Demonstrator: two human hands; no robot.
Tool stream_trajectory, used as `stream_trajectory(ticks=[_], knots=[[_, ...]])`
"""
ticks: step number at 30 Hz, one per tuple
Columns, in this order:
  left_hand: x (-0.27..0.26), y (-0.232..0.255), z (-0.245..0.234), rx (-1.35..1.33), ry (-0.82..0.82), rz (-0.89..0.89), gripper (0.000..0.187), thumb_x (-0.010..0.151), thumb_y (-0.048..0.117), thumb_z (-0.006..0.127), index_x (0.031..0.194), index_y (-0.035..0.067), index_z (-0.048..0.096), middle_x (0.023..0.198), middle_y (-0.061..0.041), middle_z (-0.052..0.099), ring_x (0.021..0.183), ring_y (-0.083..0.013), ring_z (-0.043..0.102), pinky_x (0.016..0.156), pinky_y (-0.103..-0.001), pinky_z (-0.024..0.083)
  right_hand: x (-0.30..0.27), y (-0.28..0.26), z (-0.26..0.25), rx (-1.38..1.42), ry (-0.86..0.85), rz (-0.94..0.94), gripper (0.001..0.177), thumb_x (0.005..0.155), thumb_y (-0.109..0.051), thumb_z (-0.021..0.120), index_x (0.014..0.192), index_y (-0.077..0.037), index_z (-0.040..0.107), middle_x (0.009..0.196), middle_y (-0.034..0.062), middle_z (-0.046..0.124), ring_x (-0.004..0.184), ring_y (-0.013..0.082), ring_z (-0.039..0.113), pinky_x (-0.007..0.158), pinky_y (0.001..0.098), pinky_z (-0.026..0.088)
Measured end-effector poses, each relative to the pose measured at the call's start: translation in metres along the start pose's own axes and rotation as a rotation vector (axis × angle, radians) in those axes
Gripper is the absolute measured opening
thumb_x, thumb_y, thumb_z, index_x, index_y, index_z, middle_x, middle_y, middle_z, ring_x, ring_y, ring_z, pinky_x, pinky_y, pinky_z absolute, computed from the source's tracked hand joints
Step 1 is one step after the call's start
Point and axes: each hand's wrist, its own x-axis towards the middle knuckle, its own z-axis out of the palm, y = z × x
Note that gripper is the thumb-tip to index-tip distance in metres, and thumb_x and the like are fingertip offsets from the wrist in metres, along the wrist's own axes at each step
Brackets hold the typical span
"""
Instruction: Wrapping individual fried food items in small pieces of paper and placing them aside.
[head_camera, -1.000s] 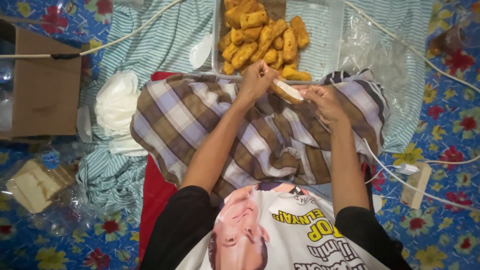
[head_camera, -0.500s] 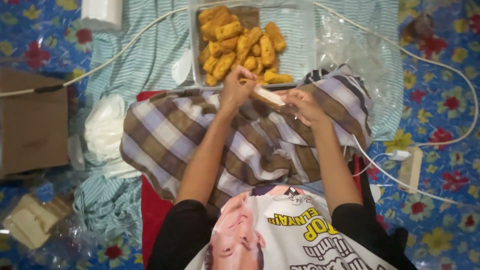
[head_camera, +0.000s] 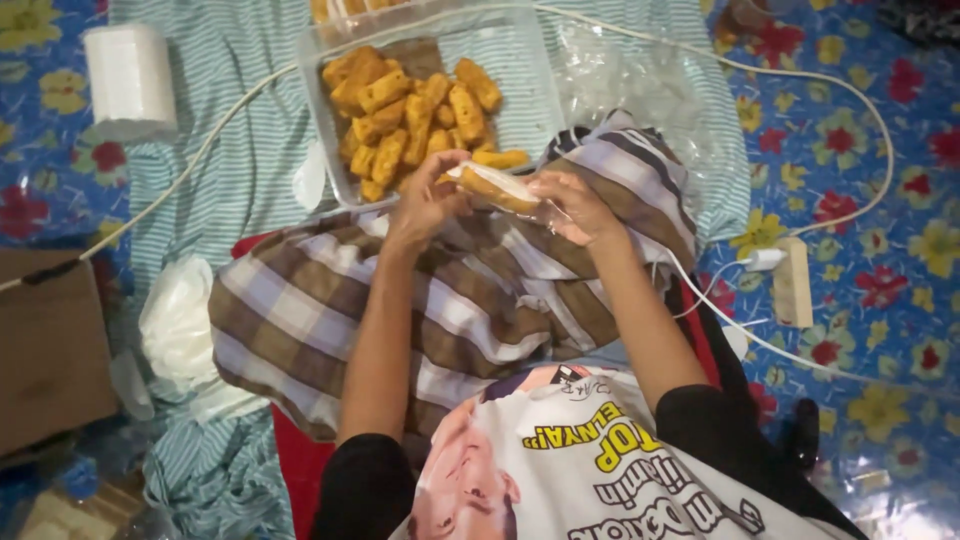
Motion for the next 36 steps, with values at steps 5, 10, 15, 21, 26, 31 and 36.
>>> stream_trajectory(ticks=[5,10,15,21,26,31,36], knots=[[-0.006,0.02,0.018,-0.033,-0.14,0.018,0.086,0.068,-0.015,0.087,0.144,0.005,0.053,0.123,-0.011,0.06,0.097,-0.0191,0.07,0.077,-0.031,0.067,-0.009,-0.008,0.018,0.054,-0.053,-0.006,0.005,0.088,-0.001,0.071,0.092,0.003,0.07,0.082,0.0159,0.069,0.073,0.0266,0.075,0.064,0.0377,0.064],[-0.009,0.023,0.015,-0.061,-0.136,0.057,0.093,0.059,-0.011,0.095,0.142,0.003,0.056,0.12,-0.011,0.063,0.108,-0.0176,0.066,0.088,-0.028,0.063,-0.026,-0.019,0.055,0.08,-0.087,0.062,0.005,0.088,-0.005,0.072,0.09,-0.001,0.071,0.079,0.0125,0.07,0.071,0.0243,0.075,0.064,0.0341,0.064],[-0.011,0.012,0.008,-0.052,-0.145,0.061,0.093,0.054,-0.011,0.097,0.138,0.0,0.059,0.117,-0.016,0.065,0.108,-0.0204,0.067,0.087,-0.032,0.064,-0.022,-0.007,0.051,0.147,-0.067,0.15,0.004,0.088,-0.004,0.072,0.088,-0.001,0.069,0.076,0.0135,0.069,0.07,0.0254,0.075,0.062,0.0373,0.065],[-0.014,0.032,0.015,0.028,-0.147,0.06,0.07,0.054,-0.004,0.098,0.119,0.0,0.07,0.111,-0.013,0.07,0.098,-0.0156,0.069,0.082,-0.026,0.06,-0.016,0.005,0.042,0.177,-0.024,0.195,0.01,0.087,-0.004,0.074,0.08,0.0,0.068,0.07,0.0138,0.067,0.072,0.0308,0.076,0.069,0.0501,0.066],[-0.01,0.028,0.016,0.02,-0.159,0.095,0.063,0.056,-0.001,0.098,0.113,-0.001,0.07,0.113,-0.017,0.069,0.103,-0.0198,0.069,0.086,-0.029,0.058,-0.024,-0.011,0.053,0.222,0.014,0.243,0.015,0.089,-0.004,0.074,0.076,-0.001,0.066,0.062,0.008,0.059,0.07,0.0305,0.076,0.072,0.0528,0.065],[-0.011,0.033,0.021,0.008,-0.084,0.004,0.063,0.057,-0.001,0.098,0.114,-0.002,0.07,0.108,-0.017,0.072,0.089,-0.0181,0.072,0.069,-0.025,0.062,-0.024,-0.014,0.058,0.268,0.03,0.282,0.018,0.093,-0.007,0.073,0.077,-0.001,0.067,0.057,0.0033,0.054,0.063,0.0301,0.075,0.073,0.0591,0.065],[-0.006,0.031,0.014,0.066,-0.053,0.034,0.059,0.057,0.003,0.1,0.11,0.002,0.073,0.1,-0.016,0.073,0.083,-0.0191,0.071,0.061,-0.028,0.062,-0.023,-0.016,0.058,0.144,0.086,0.289,0.018,0.095,-0.017,0.075,0.086,-0.004,0.065,0.06,-0.0008,0.047,0.063,0.0288,0.074,0.07,0.0569,0.066]])
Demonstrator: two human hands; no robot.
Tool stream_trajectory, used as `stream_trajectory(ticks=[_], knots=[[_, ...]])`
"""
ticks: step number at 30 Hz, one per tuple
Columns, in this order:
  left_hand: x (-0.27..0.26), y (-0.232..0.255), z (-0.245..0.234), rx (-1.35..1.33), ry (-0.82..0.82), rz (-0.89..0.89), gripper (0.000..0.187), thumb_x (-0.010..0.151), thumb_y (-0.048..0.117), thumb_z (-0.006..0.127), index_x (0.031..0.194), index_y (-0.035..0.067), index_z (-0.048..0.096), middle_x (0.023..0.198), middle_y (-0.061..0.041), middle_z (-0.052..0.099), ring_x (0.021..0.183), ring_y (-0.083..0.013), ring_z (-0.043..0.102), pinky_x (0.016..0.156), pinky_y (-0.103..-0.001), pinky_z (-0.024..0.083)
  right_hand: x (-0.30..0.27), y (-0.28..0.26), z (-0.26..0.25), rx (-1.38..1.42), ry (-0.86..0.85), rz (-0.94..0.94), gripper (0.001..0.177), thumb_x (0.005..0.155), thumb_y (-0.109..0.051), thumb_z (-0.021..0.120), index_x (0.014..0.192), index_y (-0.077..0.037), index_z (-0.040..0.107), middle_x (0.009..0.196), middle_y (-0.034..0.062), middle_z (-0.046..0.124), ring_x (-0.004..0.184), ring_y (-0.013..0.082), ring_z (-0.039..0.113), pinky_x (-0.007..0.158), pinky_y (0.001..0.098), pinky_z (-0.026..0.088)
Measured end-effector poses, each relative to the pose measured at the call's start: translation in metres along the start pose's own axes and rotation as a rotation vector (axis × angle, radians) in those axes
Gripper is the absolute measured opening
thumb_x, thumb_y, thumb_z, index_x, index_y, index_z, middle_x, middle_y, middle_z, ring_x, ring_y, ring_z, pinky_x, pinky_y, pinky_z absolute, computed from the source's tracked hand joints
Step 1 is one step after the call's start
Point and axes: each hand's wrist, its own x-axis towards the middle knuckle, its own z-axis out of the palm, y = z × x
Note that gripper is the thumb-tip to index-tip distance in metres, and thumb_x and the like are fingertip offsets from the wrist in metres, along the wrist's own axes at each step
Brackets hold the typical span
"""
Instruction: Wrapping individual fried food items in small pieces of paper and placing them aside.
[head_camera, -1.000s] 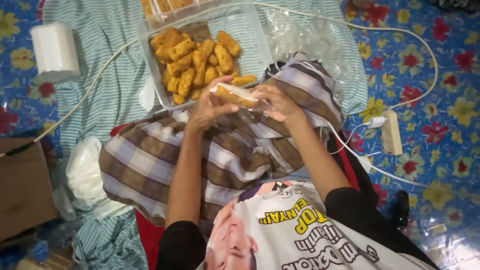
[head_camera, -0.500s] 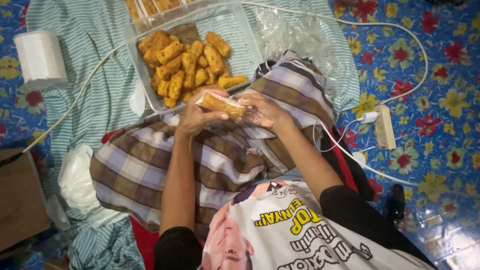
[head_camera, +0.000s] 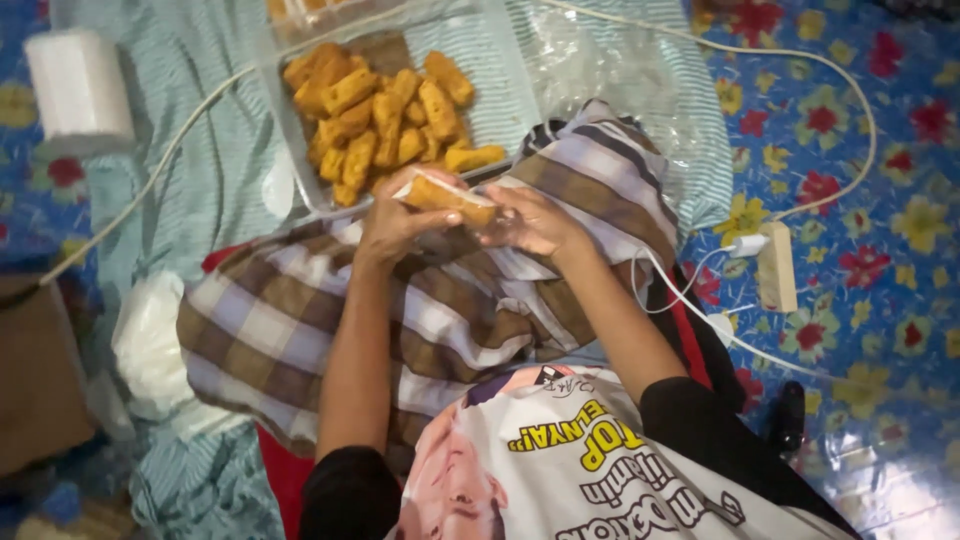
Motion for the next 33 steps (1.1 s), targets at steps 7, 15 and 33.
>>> stream_trajectory(ticks=[7,15,33], knots=[[0.0,0.005,-0.001,-0.068,0.04,0.033,0.054,0.061,0.0,0.098,0.109,0.001,0.073,0.087,-0.014,0.073,0.07,-0.018,0.07,0.053,-0.029,0.063,0.013,0.001,-0.022,-0.132,-0.044,-0.036,0.021,0.097,-0.024,0.073,0.095,-0.004,0.067,0.069,0.0009,0.054,0.068,0.0314,0.076,0.067,0.0641,0.064],[0.006,-0.002,-0.011,-0.216,0.055,0.127,0.055,0.063,-0.007,0.097,0.111,-0.001,0.071,0.081,-0.019,0.072,0.061,-0.0209,0.07,0.047,-0.031,0.06,0.003,-0.005,-0.023,-0.082,-0.054,-0.1,0.041,0.104,-0.022,0.067,0.065,-0.008,0.064,0.053,-0.0032,0.043,0.066,0.0337,0.074,0.068,0.0687,0.062],[-0.005,-0.022,-0.011,-0.056,-0.085,0.004,0.049,0.076,0.003,0.093,0.117,0.002,0.068,0.092,-0.014,0.074,0.058,-0.0142,0.069,0.041,-0.027,0.059,0.021,-0.004,0.006,-0.638,-0.391,-0.188,0.061,0.098,-0.011,0.066,0.154,-0.013,0.041,0.14,0.0069,0.058,0.121,0.0184,0.063,0.103,0.0353,0.053]])
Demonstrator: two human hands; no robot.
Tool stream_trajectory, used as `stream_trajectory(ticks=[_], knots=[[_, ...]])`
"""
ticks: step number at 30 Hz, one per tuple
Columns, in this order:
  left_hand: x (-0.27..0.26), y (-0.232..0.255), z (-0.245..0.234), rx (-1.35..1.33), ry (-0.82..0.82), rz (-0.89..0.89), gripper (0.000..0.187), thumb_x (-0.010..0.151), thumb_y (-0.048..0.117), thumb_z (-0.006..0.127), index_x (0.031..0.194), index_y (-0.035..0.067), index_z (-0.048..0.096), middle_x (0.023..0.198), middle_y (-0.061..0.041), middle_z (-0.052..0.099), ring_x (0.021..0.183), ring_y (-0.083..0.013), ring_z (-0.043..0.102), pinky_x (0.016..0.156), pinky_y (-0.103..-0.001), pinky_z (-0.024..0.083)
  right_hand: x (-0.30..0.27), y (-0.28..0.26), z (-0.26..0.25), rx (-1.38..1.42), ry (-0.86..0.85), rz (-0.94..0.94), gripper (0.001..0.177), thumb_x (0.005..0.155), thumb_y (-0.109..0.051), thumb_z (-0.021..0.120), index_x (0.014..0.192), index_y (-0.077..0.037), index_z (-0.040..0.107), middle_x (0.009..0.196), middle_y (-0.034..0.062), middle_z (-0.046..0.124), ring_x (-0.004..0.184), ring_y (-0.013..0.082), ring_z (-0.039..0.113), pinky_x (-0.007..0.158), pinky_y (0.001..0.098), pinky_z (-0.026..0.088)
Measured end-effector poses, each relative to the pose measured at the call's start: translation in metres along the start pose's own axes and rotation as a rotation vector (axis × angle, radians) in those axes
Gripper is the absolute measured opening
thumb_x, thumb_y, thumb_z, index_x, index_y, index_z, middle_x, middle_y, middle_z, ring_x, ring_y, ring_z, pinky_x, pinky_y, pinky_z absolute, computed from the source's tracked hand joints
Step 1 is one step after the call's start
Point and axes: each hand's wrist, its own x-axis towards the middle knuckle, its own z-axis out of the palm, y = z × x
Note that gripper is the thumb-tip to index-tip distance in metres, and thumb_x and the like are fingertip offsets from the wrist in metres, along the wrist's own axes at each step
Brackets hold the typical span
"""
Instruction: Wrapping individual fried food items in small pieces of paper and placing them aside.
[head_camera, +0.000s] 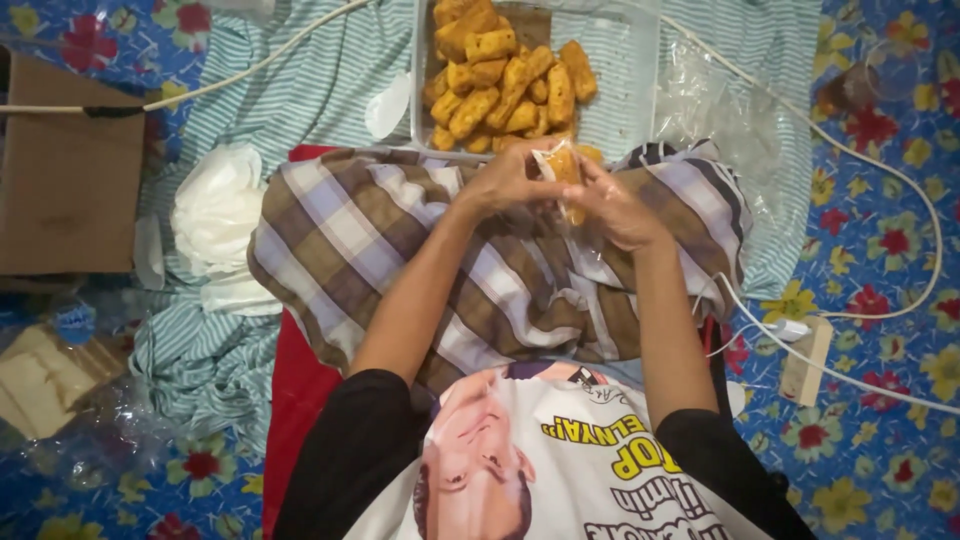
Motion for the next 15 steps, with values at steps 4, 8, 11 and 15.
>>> stream_trajectory(ticks=[4,8,11,15], knots=[[0.0,0.0,-0.001,0.006,0.029,-0.033,0.04,0.084,0.009,0.086,0.118,0.001,0.067,0.092,-0.017,0.073,0.055,-0.0159,0.068,0.039,-0.026,0.059,-0.013,-0.004,0.017,0.012,0.01,0.033,0.05,0.095,-0.006,0.07,0.141,-0.015,0.051,0.126,-0.001,0.062,0.107,0.0122,0.066,0.093,0.0304,0.057],[0.004,-0.007,-0.003,-0.027,0.07,0.021,0.038,0.089,0.01,0.081,0.124,0.002,0.066,0.107,-0.017,0.067,0.055,-0.0171,0.069,0.038,-0.027,0.06,-0.009,0.013,0.002,0.017,0.02,0.048,0.051,0.091,-0.001,0.072,0.137,-0.012,0.053,0.117,0.0023,0.064,0.09,0.0154,0.07,0.082,0.0322,0.061],[0.013,-0.028,-0.008,-0.05,0.116,0.063,0.038,0.093,0.009,0.076,0.128,0.003,0.064,0.107,-0.017,0.064,0.057,-0.02,0.071,0.04,-0.029,0.062,-0.01,0.0,0.014,0.059,0.051,0.068,0.041,0.092,-0.004,0.071,0.13,-0.01,0.055,0.111,0.005,0.066,0.083,0.0151,0.072,0.076,0.0304,0.062],[0.024,-0.048,-0.018,-0.014,0.306,0.141,0.031,0.095,0.008,0.073,0.126,0.007,0.067,0.1,-0.016,0.065,0.059,-0.0219,0.073,0.04,-0.031,0.063,-0.011,-0.001,0.013,0.145,0.101,0.045,0.031,0.095,-0.007,0.071,0.122,-0.005,0.057,0.107,0.0094,0.067,0.079,0.0164,0.073,0.071,0.0298,0.064]])
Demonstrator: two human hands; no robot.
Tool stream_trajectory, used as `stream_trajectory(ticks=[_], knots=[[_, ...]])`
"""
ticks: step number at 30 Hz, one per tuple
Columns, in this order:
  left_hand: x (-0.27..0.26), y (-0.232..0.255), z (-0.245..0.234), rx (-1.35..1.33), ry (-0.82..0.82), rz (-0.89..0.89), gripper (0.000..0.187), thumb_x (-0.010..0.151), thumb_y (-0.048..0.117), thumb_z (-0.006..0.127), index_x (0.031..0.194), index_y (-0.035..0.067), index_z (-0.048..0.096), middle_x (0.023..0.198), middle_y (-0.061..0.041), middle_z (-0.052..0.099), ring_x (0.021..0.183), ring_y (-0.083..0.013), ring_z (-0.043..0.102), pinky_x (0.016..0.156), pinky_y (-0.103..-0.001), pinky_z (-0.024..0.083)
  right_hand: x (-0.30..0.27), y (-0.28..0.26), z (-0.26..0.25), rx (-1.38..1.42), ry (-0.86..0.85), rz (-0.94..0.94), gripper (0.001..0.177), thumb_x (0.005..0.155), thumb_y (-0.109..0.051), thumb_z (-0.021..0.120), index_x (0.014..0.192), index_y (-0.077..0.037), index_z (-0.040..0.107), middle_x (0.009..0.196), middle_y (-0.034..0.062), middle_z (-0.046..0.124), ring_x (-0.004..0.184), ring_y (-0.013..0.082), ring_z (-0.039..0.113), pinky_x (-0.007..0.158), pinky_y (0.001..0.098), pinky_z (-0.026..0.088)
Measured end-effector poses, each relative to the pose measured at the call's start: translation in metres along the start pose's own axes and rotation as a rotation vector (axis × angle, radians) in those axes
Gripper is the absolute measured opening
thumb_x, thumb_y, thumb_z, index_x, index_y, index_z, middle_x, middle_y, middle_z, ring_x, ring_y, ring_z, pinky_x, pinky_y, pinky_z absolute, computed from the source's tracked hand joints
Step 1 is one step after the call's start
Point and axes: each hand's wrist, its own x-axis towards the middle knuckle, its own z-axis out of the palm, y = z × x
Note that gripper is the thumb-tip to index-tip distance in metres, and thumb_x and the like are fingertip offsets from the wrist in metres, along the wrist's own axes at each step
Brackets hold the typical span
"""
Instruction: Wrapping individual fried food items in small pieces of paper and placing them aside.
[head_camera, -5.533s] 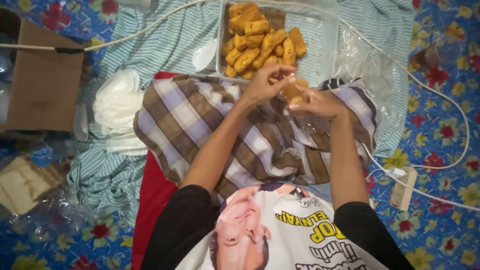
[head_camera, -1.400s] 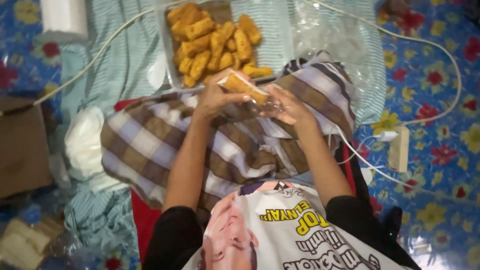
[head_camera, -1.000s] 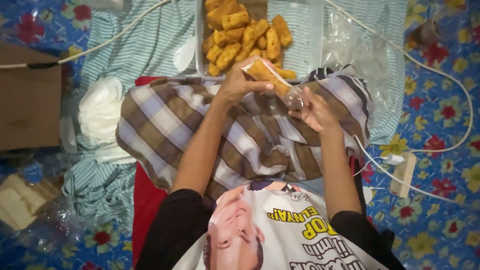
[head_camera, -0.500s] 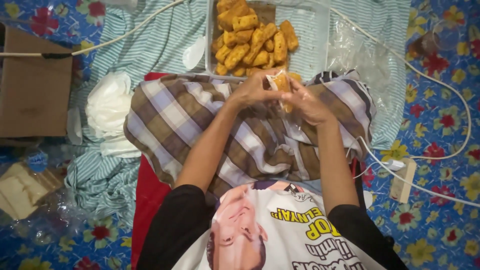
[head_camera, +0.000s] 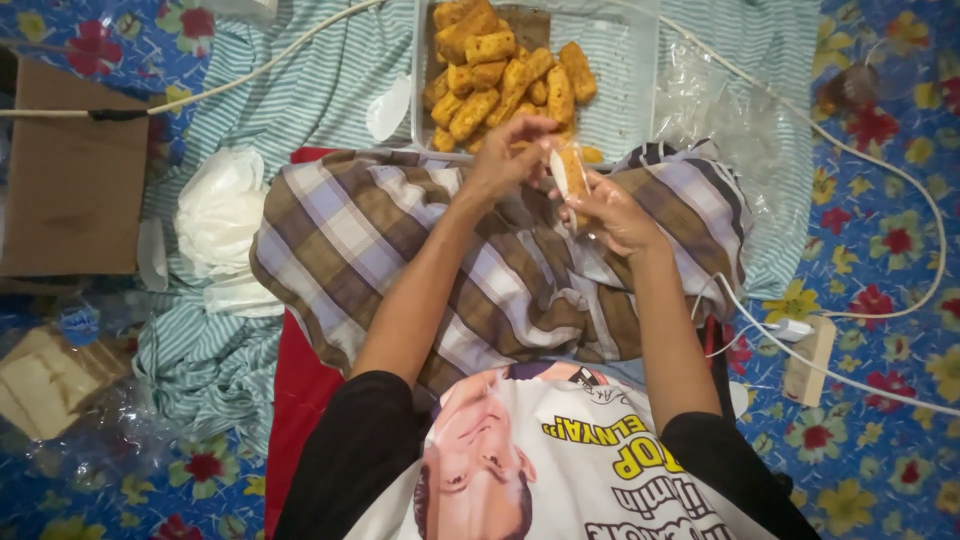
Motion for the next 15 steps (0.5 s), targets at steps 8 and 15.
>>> stream_trajectory(ticks=[8,15], knots=[[-0.002,0.012,-0.001,0.332,0.204,0.007,0.02,0.09,0.03,0.081,0.087,0.013,0.072,0.068,-0.005,0.069,0.049,-0.0106,0.066,0.039,-0.021,0.052,0.029,0.02,-0.046,0.374,0.093,-0.159,0.046,0.086,-0.003,0.054,0.132,-0.007,0.054,0.135,0.0192,0.062,0.113,0.0336,0.07,0.102,0.0509,0.059],[0.002,-0.007,-0.003,0.576,0.202,0.101,0.027,0.083,0.028,0.088,0.107,0.025,0.075,0.087,0.001,0.077,0.06,-0.0124,0.073,0.05,-0.023,0.059,0.042,0.028,-0.066,0.632,0.116,-0.311,0.075,0.063,0.018,0.039,0.133,-0.004,0.054,0.142,0.0221,0.058,0.132,0.0387,0.059,0.12,0.0563,0.047]])
